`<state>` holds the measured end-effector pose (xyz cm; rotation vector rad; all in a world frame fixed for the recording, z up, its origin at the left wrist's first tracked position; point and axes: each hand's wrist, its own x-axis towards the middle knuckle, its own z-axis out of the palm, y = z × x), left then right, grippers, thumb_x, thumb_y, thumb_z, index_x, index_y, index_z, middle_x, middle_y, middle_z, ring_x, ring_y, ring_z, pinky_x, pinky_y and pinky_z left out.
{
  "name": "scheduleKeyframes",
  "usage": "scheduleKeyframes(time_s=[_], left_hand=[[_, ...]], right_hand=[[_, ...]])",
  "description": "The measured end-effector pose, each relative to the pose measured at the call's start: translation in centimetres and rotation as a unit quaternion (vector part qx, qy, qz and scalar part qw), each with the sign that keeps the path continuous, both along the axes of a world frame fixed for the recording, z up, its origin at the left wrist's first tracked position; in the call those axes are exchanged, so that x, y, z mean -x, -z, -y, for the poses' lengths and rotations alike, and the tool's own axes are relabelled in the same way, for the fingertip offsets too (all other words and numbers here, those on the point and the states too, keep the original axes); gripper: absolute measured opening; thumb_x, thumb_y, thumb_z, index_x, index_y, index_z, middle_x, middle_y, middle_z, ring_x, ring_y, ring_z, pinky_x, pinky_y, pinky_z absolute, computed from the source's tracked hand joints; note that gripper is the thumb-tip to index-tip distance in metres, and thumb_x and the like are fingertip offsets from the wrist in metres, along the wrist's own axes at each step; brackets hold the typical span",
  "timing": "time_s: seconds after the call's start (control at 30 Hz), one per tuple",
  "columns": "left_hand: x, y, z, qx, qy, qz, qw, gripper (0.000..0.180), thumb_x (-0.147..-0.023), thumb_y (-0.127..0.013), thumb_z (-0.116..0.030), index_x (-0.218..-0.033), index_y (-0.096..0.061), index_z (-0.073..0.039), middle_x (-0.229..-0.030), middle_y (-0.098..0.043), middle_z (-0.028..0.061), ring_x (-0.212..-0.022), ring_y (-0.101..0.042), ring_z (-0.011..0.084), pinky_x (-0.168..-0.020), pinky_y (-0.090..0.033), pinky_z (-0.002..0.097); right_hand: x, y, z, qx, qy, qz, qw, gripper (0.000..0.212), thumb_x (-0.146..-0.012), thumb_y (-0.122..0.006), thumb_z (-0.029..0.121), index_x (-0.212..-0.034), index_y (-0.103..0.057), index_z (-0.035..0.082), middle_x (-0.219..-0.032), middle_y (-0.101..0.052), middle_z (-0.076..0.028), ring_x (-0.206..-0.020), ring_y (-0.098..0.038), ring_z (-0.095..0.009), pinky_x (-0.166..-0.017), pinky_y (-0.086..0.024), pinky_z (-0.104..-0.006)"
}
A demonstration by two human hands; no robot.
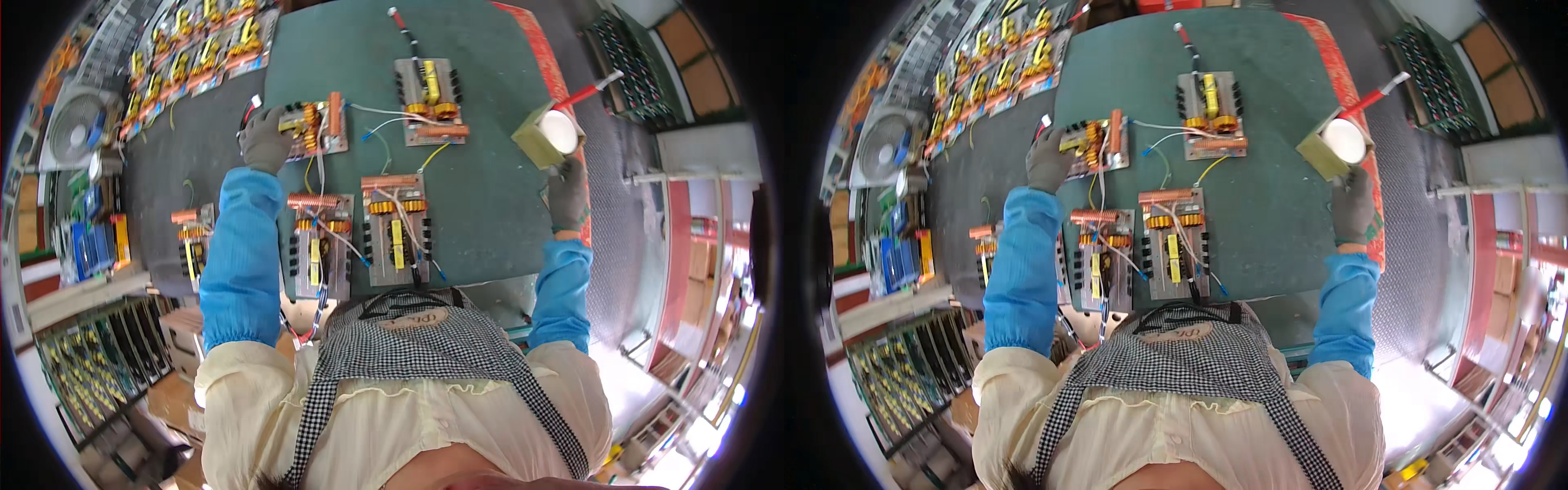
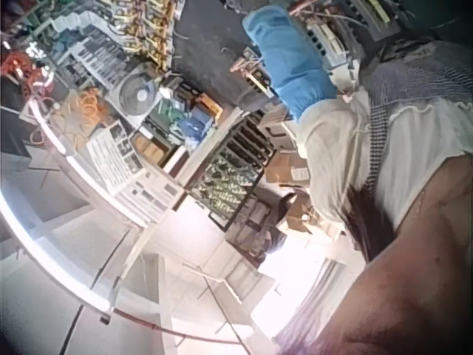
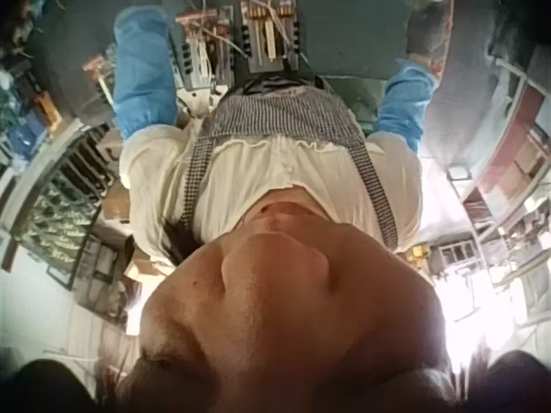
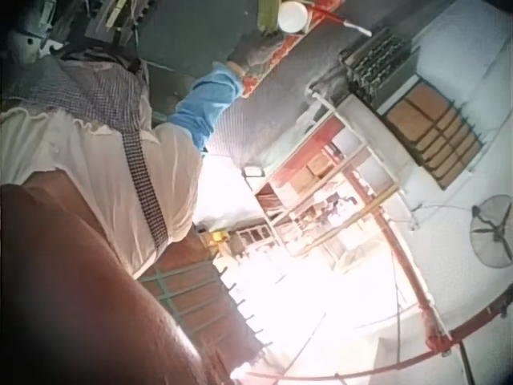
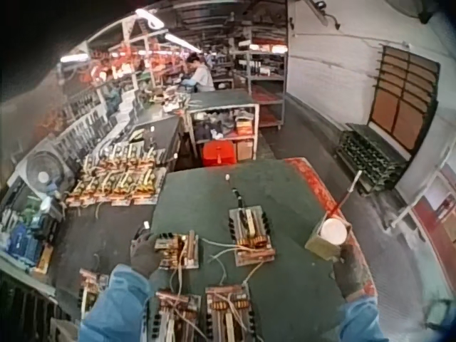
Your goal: Applying a coating substance to components on circuit board assemblies using a brush.
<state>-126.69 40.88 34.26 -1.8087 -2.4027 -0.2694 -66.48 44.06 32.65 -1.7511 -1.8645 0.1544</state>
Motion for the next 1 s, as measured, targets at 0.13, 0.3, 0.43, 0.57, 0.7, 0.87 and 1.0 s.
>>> scheduleKeyframes(time_s=[0.13,0.3,0.43,0.57,0.7,0.87,1.0], left_hand=[[-1.3,0.0,8.4,-0.093,0.001,0.114,0.989,0.052,-0.079,-0.079,-0.021,-0.129,-0.067,-0.016,-0.129,-0.067,0.0126,-0.119,-0.063,0.0378,-0.098,-0.052,0.0495],[-5.1,0.8,20.3,-0.155,-0.065,0.235,0.957,0.038,-0.082,-0.077,-0.014,-0.119,-0.069,-0.008,-0.117,-0.069,0.0155,-0.104,-0.067,0.0379,-0.092,-0.054,0.0465],[-6.7,0.6,27.0,-0.174,-0.076,0.287,0.939,0.037,-0.083,-0.078,-0.011,-0.118,-0.07,-0.007,-0.116,-0.07,0.0134,-0.106,-0.067,0.0356,-0.093,-0.054,0.0437],[-6.8,1.1,31.2,-0.222,-0.112,0.293,0.923,0.034,-0.087,-0.077,-0.012,-0.12,-0.07,-0.007,-0.117,-0.07,0.0157,-0.108,-0.067,0.0346,-0.094,-0.055,0.0429],[-7.3,1.5,32.0,-0.232,-0.09,0.34,0.907,0.034,-0.087,-0.077,-0.01,-0.121,-0.07,-0.008,-0.118,-0.071,0.0141,-0.108,-0.068,0.0342,-0.093,-0.056,0.0423],[-9.6,-0.1,29.4,-0.19,0.017,0.343,0.92,0.038,-0.087,-0.076,-0.014,-0.123,-0.068,-0.007,-0.12,-0.07,0.015,-0.109,-0.067,0.037,-0.093,-0.055,0.0441],[-11.2,-0.3,25.3,-0.061,0.02,0.3,0.952,0.058,-0.088,-0.076,-0.033,-0.135,-0.057,-0.005,-0.119,-0.068,0.0175,-0.108,-0.067,0.039,-0.089,-0.055,0.0492]], right_hand=[[-0.2,1.1,-0.8,-0.017,-0.02,-0.122,0.992,0.039,-0.091,-0.073,0.016,-0.127,-0.061,0.007,-0.11,-0.07,-0.014,-0.098,-0.069,-0.031,-0.087,-0.054,-0.0425],[0.2,-0.7,-0.6,0.078,0.0,-0.008,0.997,0.03,-0.093,-0.071,0.02,-0.117,-0.065,0.004,-0.103,-0.074,-0.015,-0.094,-0.072,-0.031,-0.084,-0.054,-0.041],[3.5,-1.5,1.4,0.095,0.026,0.003,0.995,0.027,-0.095,-0.069,0.025,-0.114,-0.068,0.006,-0.1,-0.075,-0.018,-0.093,-0.073,-0.035,-0.081,-0.055,-0.045],[6.8,-1.2,3.4,0.103,0.057,0.015,0.993,0.036,-0.092,-0.069,0.037,-0.114,-0.071,0.008,-0.103,-0.075,-0.024,-0.1,-0.071,-0.044,-0.086,-0.055,-0.0497],[9.8,-1.8,6.3,0.11,0.021,0.023,0.993,0.038,-0.092,-0.07,0.037,-0.114,-0.07,0.006,-0.101,-0.075,-0.022,-0.098,-0.072,-0.043,-0.085,-0.055,-0.0495],[12.6,-3.2,10.4,0.133,-0.016,-0.002,0.991,0.043,-0.091,-0.072,0.037,-0.119,-0.067,0.005,-0.102,-0.075,-0.02,-0.098,-0.072,-0.04,-0.086,-0.055,-0.0474],[13.4,-4.0,12.7,0.149,-0.022,-0.036,0.988,0.048,-0.089,-0.075,0.035,-0.123,-0.065,0.004,-0.104,-0.076,-0.018,-0.1,-0.072,-0.036,-0.087,-0.055,-0.0438]])
